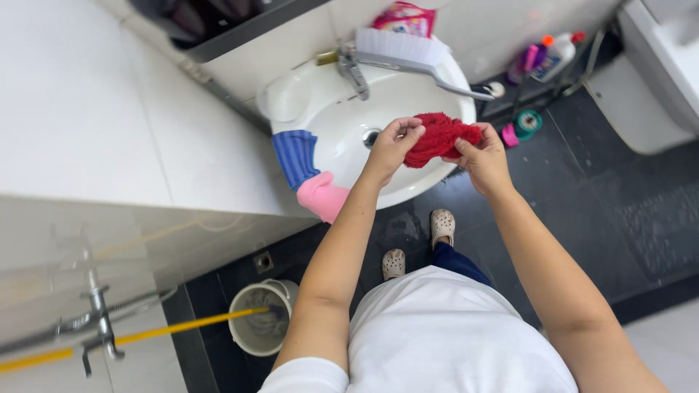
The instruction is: The person washes several small cloths in a bathroom sink, wringing them out under running water. They then use a red cloth to wipe the white tiled walls around the toilet and sink area.
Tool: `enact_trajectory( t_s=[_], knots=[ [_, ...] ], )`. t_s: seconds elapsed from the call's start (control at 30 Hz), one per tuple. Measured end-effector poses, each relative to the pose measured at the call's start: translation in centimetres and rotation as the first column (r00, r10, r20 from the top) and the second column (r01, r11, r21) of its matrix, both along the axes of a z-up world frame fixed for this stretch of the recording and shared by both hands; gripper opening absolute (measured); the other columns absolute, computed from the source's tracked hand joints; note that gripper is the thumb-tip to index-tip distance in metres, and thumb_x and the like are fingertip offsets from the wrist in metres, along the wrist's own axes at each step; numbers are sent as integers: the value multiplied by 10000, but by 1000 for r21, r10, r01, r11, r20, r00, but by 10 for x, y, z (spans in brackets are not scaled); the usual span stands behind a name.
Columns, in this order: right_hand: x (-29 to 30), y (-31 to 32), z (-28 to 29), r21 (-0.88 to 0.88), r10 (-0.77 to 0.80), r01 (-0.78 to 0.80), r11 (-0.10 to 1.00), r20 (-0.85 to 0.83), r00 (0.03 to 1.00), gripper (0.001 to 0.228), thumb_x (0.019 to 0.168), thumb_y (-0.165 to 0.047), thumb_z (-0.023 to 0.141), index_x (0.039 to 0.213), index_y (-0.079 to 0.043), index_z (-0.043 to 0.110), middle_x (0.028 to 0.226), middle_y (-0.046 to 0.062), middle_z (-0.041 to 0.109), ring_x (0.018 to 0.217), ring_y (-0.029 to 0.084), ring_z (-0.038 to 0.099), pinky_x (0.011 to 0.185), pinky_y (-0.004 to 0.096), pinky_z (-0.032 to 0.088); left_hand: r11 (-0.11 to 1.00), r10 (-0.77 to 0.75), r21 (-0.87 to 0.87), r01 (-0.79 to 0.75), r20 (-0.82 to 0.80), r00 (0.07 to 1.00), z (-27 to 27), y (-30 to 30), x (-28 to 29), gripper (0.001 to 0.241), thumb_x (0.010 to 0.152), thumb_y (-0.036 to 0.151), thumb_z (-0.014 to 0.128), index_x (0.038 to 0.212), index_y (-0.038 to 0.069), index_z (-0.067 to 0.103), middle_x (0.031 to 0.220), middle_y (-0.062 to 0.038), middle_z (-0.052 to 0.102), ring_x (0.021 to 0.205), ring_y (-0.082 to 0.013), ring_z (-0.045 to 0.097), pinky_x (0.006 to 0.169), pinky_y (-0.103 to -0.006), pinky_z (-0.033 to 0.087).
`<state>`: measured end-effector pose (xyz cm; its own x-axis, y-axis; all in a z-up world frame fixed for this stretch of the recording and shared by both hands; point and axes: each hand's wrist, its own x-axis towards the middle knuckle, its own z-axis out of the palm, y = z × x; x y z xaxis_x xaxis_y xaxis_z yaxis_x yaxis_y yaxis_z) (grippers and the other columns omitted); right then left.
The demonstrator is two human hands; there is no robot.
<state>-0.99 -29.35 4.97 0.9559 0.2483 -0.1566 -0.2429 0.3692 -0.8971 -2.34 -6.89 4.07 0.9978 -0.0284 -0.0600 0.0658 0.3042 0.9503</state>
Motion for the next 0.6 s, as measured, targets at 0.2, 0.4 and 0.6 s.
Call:
enact_trajectory(
  t_s=[0.2,0.4,0.6],
  knots=[
    [-45,-82,2,91,-342,336,938,69,937,272,1088,-38,573,1349,-95,521,1312,91,629,1168,234,677,970,439,621,806,-347,463,368,-135,928,63,-73,-22,588,889,284,741,1391,42,556,1248,-140,570,879,-268,709,756,-365,606],
    [-100,-148,44,39,-510,508,860,44,859,261,1088,-103,550,1346,-133,529,1310,79,641,1157,224,685,947,432,623,642,-406,717,272,17,914,36,-151,-21,374,929,297,711,1195,35,704,1183,-184,679,1066,-310,686,923,-384,541],
    [-144,-235,23,-391,-531,590,706,259,807,302,932,22,678,1202,-90,604,1360,78,611,1153,209,646,973,386,572,784,-376,609,122,309,874,30,-234,-20,285,953,190,666,1187,29,685,1200,-183,684,1095,-322,684,955,-394,543]
  ],
)
